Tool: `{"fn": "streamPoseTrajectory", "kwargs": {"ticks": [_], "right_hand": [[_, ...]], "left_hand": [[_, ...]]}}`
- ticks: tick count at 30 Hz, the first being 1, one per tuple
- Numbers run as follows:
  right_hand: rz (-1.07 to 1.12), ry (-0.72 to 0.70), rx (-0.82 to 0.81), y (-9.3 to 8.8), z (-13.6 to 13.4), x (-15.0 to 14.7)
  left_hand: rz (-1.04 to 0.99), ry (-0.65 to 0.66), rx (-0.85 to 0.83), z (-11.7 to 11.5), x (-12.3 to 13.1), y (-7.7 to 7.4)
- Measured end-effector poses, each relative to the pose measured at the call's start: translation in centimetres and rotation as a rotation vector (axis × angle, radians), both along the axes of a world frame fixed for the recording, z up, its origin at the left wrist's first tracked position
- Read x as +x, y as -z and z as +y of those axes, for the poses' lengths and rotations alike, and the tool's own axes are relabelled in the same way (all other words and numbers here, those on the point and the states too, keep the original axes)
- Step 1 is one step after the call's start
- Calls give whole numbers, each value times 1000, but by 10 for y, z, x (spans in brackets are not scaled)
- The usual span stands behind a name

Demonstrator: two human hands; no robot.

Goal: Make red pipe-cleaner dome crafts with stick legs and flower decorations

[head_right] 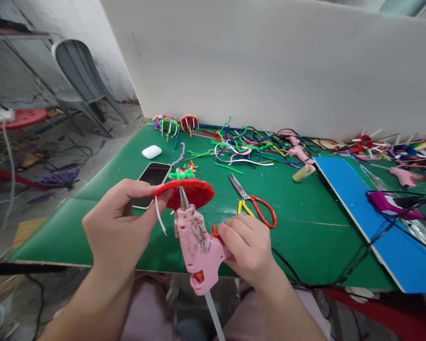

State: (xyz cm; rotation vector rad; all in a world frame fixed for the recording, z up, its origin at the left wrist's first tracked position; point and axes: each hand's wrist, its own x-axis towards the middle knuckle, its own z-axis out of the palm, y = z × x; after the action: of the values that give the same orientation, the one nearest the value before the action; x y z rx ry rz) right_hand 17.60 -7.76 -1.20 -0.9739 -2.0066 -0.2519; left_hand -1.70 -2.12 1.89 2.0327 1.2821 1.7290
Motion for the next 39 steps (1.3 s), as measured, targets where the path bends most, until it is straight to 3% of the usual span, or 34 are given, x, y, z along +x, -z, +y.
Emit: {"fn": "streamPoseTrajectory", "kwargs": {"ticks": [9,16,22,25,29,34,39], "right_hand": [[-13,-1,-23,0,0,1],[70,185,14,2,0,14],[-5,50,-113,1,1,12],[13,54,-107,1,0,12],[6,280,-90,5,6,29],[-287,732,-458,22,23,65],[-338,745,-703,41,32,78]], "left_hand": [[-4,4,-31,0,0,2],[9,-37,-77,4,0,3],[10,-31,-89,6,1,3],[-2,-41,-103,9,0,6],[-149,-72,-202,25,-9,14],[-407,-116,-261,47,-23,21],[-449,-137,-239,49,-25,18]]}}
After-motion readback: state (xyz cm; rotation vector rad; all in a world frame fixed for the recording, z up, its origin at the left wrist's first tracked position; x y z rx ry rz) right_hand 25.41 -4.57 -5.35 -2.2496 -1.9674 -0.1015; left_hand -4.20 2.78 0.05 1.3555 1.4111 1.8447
